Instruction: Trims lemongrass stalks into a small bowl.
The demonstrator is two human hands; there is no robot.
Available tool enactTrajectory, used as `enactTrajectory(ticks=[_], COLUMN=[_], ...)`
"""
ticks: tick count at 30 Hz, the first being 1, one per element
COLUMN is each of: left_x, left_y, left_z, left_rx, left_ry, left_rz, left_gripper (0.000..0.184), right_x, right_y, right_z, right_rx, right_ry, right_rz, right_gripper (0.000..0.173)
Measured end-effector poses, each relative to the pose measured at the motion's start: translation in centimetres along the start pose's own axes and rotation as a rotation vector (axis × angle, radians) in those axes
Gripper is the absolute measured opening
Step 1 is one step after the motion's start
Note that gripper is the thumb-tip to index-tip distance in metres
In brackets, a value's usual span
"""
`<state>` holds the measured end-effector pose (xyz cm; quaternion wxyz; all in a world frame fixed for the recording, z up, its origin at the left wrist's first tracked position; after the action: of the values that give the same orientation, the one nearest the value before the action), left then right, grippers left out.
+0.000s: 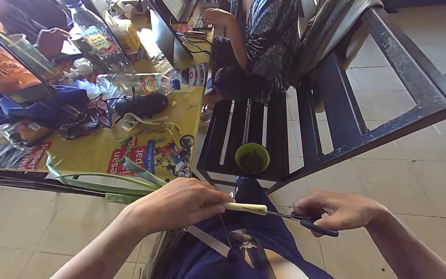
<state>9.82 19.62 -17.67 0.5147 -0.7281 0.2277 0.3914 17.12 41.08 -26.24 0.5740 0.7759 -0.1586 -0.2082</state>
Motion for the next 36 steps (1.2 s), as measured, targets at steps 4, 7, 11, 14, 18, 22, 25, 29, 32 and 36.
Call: enactTrajectory(ticks=[4, 7, 11, 14, 18, 22, 25, 29, 32, 36], left_x=[0.6, 0.2, 0.4, 0.9, 1.4, 1.8, 1.9, 2.3, 3.4, 6.3], left_y=[-1.1, -1.0, -0.9, -0.8, -1.0, -1.3, -1.1, -1.0, -0.8, -1.2], left_z=[0.5, 0.6, 0.6, 0.7, 1.2, 1.7, 1.7, 1.9, 2.5, 4.1], left_rx=[0.032, 0.03, 0.024, 0.018, 0.012, 0.019, 0.015, 0.01, -0.026, -0.031], left_ry=[0.018, -0.002, 0.003, 0.04, 0.069, 0.075, 0.076, 0.09, 0.148, 0.268], left_rz=[-0.027, 0.031, 0.031, -0.003, -0.014, -0.004, -0.021, -0.044, -0.116, -0.308], left_gripper=[0.033, 0.033, 0.033, 0.034, 0.035, 0.036, 0.037, 0.037, 0.042, 0.055], right_x=[1.1, 1.0, 0.8, 0.9, 1.2, 1.6, 1.4, 1.6, 1.8, 1.8], right_y=[0.5, 0.0, -0.2, -0.4, -0.7, -0.6, -0.8, -1.0, -1.4, -2.4], right_z=[0.7, 0.5, 0.2, 0.0, 0.4, 0.8, 0.5, 0.3, 0.4, 0.5], right_rx=[-0.031, -0.006, 0.002, 0.003, 0.018, 0.025, 0.025, 0.016, 0.022, 0.023], right_ry=[0.038, 0.025, -0.009, -0.005, 0.017, 0.025, 0.007, 0.014, 0.019, 0.027], right_rz=[0.028, 0.045, 0.03, 0.028, 0.053, 0.046, 0.043, 0.041, 0.032, 0.053], right_gripper=[0.045, 0.038, 0.027, 0.027, 0.035, 0.036, 0.028, 0.023, 0.024, 0.027])
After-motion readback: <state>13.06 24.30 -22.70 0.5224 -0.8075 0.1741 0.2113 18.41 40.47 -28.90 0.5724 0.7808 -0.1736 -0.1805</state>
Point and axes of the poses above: each hand's wrist, its own z-axis towards the middle knuckle, its own x-axis out of the palm, y = z × x, the point moved 10 cm from there along z, towards the middle knuckle, and after that the axes turned 6 degrees about -z, right-handed, at the moved point
